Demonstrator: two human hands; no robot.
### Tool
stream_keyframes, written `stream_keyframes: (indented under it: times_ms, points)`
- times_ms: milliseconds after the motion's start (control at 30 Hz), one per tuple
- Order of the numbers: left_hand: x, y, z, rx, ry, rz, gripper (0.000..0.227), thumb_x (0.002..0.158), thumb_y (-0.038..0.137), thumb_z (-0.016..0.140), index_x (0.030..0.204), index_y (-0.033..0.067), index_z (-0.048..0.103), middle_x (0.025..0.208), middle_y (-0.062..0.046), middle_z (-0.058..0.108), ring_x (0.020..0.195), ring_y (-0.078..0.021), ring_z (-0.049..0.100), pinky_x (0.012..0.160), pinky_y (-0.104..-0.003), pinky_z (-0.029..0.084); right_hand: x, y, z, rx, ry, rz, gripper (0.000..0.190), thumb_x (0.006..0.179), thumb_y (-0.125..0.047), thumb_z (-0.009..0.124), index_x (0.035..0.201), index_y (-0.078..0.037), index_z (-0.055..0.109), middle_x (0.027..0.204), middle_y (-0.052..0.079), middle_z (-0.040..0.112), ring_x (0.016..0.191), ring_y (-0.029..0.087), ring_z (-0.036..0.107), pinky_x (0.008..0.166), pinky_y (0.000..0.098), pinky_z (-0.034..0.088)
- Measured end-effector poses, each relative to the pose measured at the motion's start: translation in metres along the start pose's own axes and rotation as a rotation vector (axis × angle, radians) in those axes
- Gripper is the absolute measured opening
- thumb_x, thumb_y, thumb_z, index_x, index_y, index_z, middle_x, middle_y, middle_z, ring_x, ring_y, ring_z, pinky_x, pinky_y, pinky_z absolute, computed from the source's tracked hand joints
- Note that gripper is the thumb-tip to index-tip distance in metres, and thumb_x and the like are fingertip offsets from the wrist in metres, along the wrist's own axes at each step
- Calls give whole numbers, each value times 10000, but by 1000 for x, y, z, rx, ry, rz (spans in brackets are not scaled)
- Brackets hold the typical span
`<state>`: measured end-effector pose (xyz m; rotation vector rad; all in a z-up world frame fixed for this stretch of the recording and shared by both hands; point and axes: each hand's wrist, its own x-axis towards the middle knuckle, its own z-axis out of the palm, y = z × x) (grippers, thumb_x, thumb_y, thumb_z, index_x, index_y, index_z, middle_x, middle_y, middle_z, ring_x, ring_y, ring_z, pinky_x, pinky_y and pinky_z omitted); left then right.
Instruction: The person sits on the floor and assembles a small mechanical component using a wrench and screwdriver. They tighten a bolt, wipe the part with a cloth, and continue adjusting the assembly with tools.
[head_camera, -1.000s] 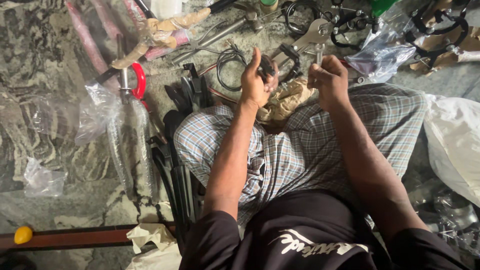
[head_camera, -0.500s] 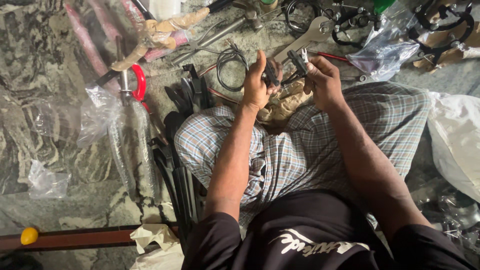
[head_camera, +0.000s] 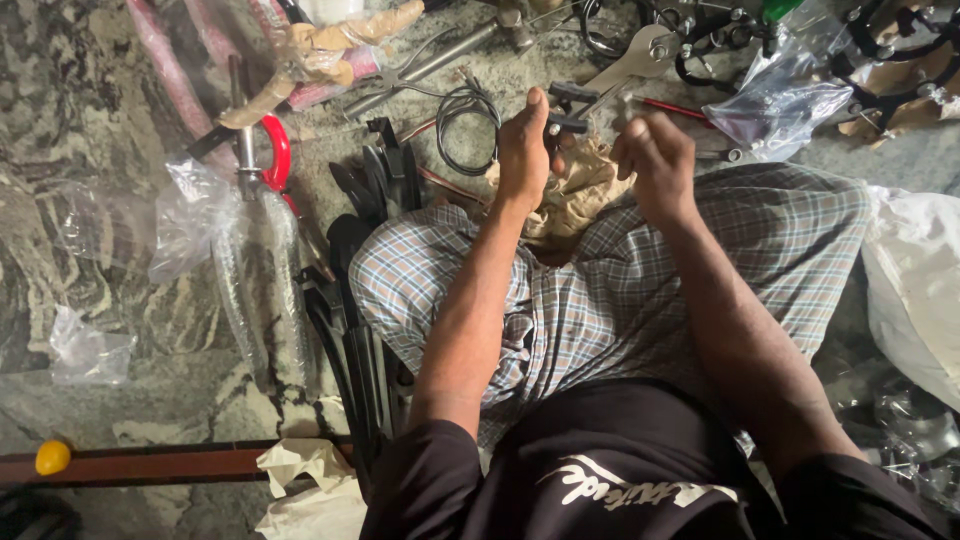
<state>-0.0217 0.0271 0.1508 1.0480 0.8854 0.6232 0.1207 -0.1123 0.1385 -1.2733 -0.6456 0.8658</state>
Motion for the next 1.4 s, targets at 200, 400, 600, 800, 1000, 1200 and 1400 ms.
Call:
stream_keyframes:
  times_ms: [200, 400, 600, 800, 1000, 1200, 1400]
  points:
    - [13, -21, 2, 401, 83, 422, 653, 1138, 528, 415, 942, -40, 671, 720, -126, 605, 664, -204, 497, 634, -367, 408, -2, -21, 20, -596, -159, -239, 147, 1011, -59, 696, 1143, 1, 722, 908, 132, 724, 774, 189, 699, 680, 332, 540]
    - [13, -20, 4, 463, 123, 399, 623, 1060, 526, 455, 919, -27, 706, 691, -104, 643, 634, -190, 558, 598, -383, 441, 11, -40, 21, -833, -114, -439, 97, 978, -71, 764, 1053, -26, 724, 961, 149, 739, 833, 291, 732, 705, 370, 560]
    - [11, -26, 4, 309, 85, 387, 573, 1076, 478, 458, 830, 4, 668, 659, -12, 571, 636, -115, 493, 584, -335, 363, 6, -21, 27, -640, -53, -307, 147, 978, -63, 761, 1068, -16, 655, 904, 121, 701, 741, 230, 695, 671, 345, 538]
    - [11, -33, -3, 78, 156, 315, 547, 1105, 400, 554, 722, 13, 506, 690, 32, 404, 680, -94, 344, 606, -316, 291, 1, 12, 48, -462, 98, -345, 126, 990, -27, 761, 1029, -31, 642, 912, 102, 676, 730, 181, 649, 641, 319, 514]
    - [0, -23, 1, -13, 199, 224, 493, 1047, 401, 554, 750, 9, 587, 707, 36, 486, 701, -96, 388, 622, -315, 348, 8, -12, 45, -490, 15, -233, 107, 978, -52, 767, 1024, -28, 673, 865, 71, 675, 722, 157, 598, 642, 330, 488]
    - [2, -21, 5, 213, 128, 250, 605, 1131, 484, 503, 749, 16, 489, 713, 15, 381, 719, -114, 343, 644, -314, 305, 5, -27, 4, -794, -91, -689, 140, 929, -40, 813, 990, 1, 693, 946, 94, 693, 798, 251, 604, 713, 396, 480]
    - [6, -1, 1, -309, 143, -178, 567, 993, 568, 485, 789, 63, 642, 603, -57, 589, 409, -123, 405, 381, -298, 269, 23, 5, -25, 63, 104, -251, 102, 1107, -72, 706, 1029, -55, 641, 889, 59, 626, 756, 146, 559, 683, 320, 468]
